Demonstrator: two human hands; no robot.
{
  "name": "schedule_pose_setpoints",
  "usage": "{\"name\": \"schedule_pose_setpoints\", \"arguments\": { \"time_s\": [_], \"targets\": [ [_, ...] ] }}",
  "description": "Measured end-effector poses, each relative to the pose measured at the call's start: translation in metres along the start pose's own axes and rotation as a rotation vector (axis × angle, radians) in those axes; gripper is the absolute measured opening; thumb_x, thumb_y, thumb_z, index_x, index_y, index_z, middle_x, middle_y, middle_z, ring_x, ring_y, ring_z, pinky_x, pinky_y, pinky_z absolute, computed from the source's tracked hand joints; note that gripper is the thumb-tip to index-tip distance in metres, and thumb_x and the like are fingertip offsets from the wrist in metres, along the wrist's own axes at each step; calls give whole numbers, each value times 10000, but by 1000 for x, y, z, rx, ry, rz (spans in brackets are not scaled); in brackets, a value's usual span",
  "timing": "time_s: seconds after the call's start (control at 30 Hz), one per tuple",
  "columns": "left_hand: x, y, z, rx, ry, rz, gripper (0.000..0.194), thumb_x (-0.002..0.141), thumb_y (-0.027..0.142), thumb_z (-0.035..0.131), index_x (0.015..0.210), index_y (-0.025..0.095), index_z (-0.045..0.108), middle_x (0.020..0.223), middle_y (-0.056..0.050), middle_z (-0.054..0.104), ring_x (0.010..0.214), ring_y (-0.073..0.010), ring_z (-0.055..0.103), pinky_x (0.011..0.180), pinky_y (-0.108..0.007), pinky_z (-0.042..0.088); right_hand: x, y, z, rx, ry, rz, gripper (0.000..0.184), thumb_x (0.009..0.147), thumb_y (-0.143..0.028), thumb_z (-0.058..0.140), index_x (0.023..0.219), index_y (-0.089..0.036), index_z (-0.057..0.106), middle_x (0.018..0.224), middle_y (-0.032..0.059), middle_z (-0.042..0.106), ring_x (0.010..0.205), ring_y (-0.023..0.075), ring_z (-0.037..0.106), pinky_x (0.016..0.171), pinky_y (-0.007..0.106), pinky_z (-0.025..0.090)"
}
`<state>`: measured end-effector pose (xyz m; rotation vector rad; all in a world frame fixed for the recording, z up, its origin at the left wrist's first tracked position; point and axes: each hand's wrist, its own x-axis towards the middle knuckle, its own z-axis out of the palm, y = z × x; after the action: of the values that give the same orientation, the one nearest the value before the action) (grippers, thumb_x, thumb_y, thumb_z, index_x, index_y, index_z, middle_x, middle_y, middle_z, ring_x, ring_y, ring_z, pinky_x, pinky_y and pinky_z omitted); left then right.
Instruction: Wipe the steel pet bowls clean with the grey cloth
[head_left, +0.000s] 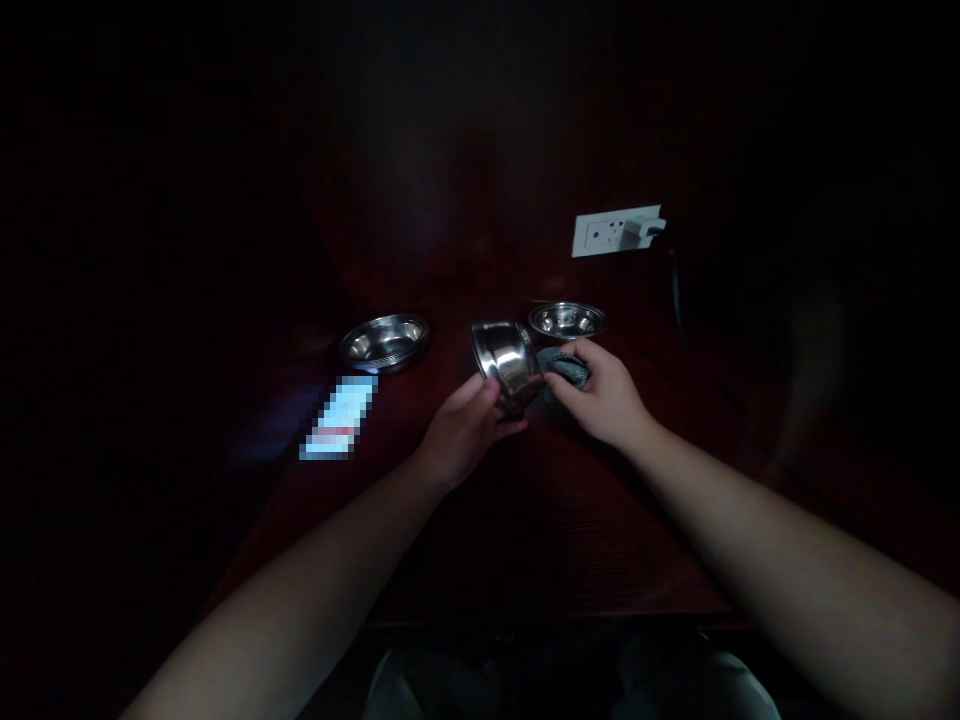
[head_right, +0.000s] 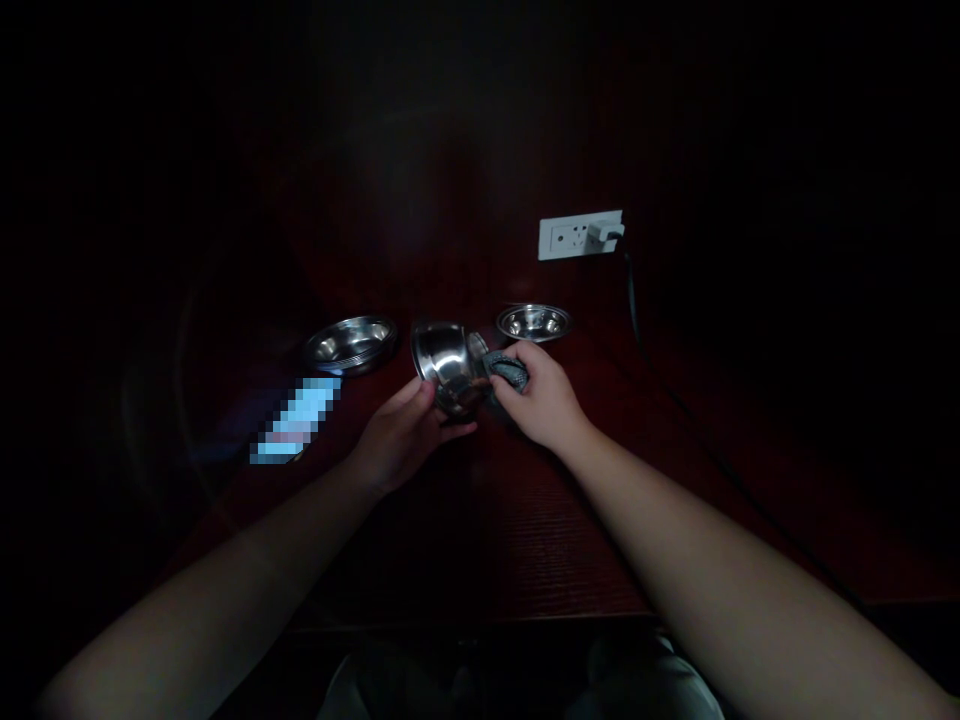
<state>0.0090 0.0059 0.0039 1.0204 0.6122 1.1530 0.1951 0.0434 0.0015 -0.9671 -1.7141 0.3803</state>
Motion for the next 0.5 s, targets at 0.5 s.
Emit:
{"name": "schedule_pose_setpoints", "arguments": {
  "time_s": [0.5],
  "targets": [
    [-2, 5, 4, -128, 51, 29, 292, 904, 382, 583, 1114, 181, 611, 1084, -116, 686, 968, -250, 655, 849, -477, 546, 2, 4, -2, -2, -10, 26, 99, 751, -214, 603, 798, -211, 516, 766, -1, 563, 711, 171, 532, 682, 315, 420]
  ]
}}
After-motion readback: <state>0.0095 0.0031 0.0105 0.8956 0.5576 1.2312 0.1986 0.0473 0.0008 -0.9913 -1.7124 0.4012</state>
